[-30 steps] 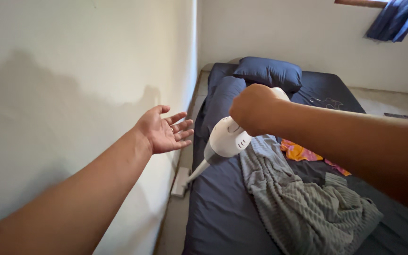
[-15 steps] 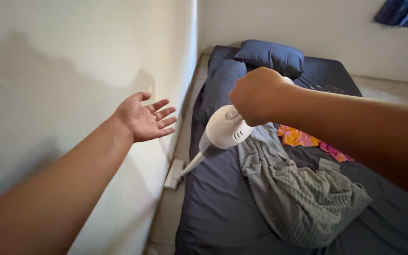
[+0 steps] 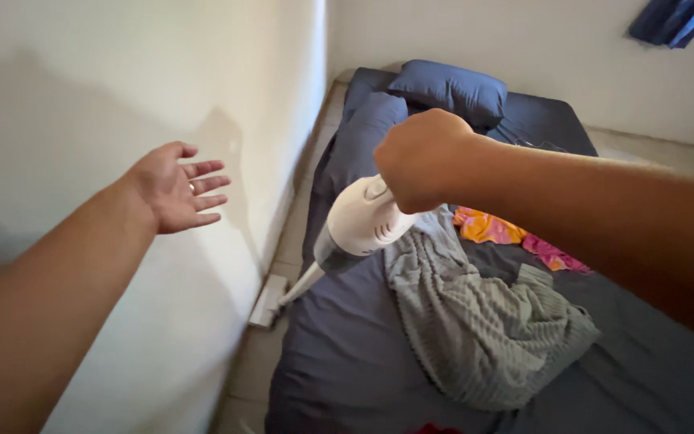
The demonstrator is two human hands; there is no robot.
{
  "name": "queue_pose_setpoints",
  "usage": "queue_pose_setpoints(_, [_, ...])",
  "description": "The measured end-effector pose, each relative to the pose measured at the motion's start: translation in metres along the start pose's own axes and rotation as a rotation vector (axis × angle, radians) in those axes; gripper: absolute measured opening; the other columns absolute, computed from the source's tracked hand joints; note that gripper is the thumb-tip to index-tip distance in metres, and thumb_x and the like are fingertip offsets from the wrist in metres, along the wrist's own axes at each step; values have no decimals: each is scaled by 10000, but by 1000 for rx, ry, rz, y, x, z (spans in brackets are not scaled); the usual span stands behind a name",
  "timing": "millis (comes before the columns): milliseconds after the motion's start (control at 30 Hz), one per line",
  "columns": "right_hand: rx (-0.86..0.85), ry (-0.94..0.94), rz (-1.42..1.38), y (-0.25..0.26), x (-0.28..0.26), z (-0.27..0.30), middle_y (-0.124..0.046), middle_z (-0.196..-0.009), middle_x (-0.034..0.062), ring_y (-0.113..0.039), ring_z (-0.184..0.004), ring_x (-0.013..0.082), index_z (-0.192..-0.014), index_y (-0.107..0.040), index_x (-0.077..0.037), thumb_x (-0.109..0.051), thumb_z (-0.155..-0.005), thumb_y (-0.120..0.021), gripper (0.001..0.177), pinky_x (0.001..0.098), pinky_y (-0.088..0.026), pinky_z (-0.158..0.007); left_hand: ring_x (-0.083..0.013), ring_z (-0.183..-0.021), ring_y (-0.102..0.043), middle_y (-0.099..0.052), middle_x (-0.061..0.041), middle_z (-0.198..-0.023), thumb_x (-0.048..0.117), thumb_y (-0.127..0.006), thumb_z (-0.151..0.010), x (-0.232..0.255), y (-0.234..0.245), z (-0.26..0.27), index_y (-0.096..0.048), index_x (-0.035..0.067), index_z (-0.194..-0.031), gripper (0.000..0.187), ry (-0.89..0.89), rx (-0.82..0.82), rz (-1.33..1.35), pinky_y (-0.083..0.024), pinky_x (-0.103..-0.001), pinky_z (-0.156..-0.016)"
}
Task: The person vacuums the floor of a bedroom using a handheld vacuum cleaner, moving across the tile floor and then vacuuming the surface of a dark mattress.
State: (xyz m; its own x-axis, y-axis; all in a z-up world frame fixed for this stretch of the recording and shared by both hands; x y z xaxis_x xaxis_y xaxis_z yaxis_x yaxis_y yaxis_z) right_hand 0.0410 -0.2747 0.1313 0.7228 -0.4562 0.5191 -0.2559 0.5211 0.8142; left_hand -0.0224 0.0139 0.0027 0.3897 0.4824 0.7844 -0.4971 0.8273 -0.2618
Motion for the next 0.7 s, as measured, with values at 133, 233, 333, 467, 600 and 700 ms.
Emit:
queue_pose_setpoints(133, [5,16,-41,-5,-2,9,-751,-966,145,-732,-933,333,-913,-794,-97,-190,-751,-752,191,434,-594,-748,-349,-1562,-262,-365,-146,-1667,396,-316,-1025,-14,-4,14,-432,82,-1524,601,-4,16,67,-183,-534,-1256])
queue_pose_setpoints(233, [20,15,-82,-6,-1,12,-751,-976,158,-732,-937,342,-943,-791,-92,-188,-756,-757,213,438,-588,-760,-349,-1561,-252,-346,-162,-1668,393,-303,-1034,-28,-11,21,-428,83,-1531,599,-3,32,156,-199,-544,-1250])
queue_pose_setpoints(333, [56,80,-119,-7,-3,17,-747,-969,164,-723,-934,357,-934,-790,-86,-226,-767,-766,219,456,-586,-755,-355,-1560,-264,-364,-162,-1659,390,-298,-1038,-42,-19,25,-443,85,-1514,584,17,49,247,-195,-544,-1249])
queue_pose_setpoints(467, [87,121,-121,-9,-7,20,-746,-968,176,-724,-924,365,-930,-786,-74,-212,-755,-770,223,461,-588,-750,-356,-1555,-278,-398,-161,-1647,395,-301,-1036,-57,-30,28,-482,91,-1470,560,37,66,301,-194,-553,-1246])
queue_pose_setpoints(600, [115,169,-122,-7,-10,17,-746,-959,182,-727,-911,368,-915,-787,-70,-202,-736,-769,223,463,-585,-744,-376,-1547,-298,-411,-166,-1640,398,-306,-1034,-68,-37,28,-489,79,-1452,557,46,70,329,-196,-560,-1240])
queue_pose_setpoints(700, [123,181,-120,-3,-13,12,-745,-964,176,-725,-915,371,-927,-789,-85,-180,-720,-762,229,462,-585,-746,-364,-1546,-298,-402,-163,-1641,399,-301,-1032,-70,-38,28,-491,93,-1454,555,45,70,330,-199,-556,-1241])
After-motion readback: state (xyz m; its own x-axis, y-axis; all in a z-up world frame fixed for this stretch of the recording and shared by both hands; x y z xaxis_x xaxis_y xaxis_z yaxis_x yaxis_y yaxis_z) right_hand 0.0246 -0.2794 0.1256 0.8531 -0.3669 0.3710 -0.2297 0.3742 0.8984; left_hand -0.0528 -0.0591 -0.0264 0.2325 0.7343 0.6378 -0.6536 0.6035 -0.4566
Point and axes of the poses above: each hand's wrist, its own z-axis away from the middle knuckle, its own y-axis out of the back of the hand, x = y × z, the point moved 5 cm from there along -z, towards the middle knuckle
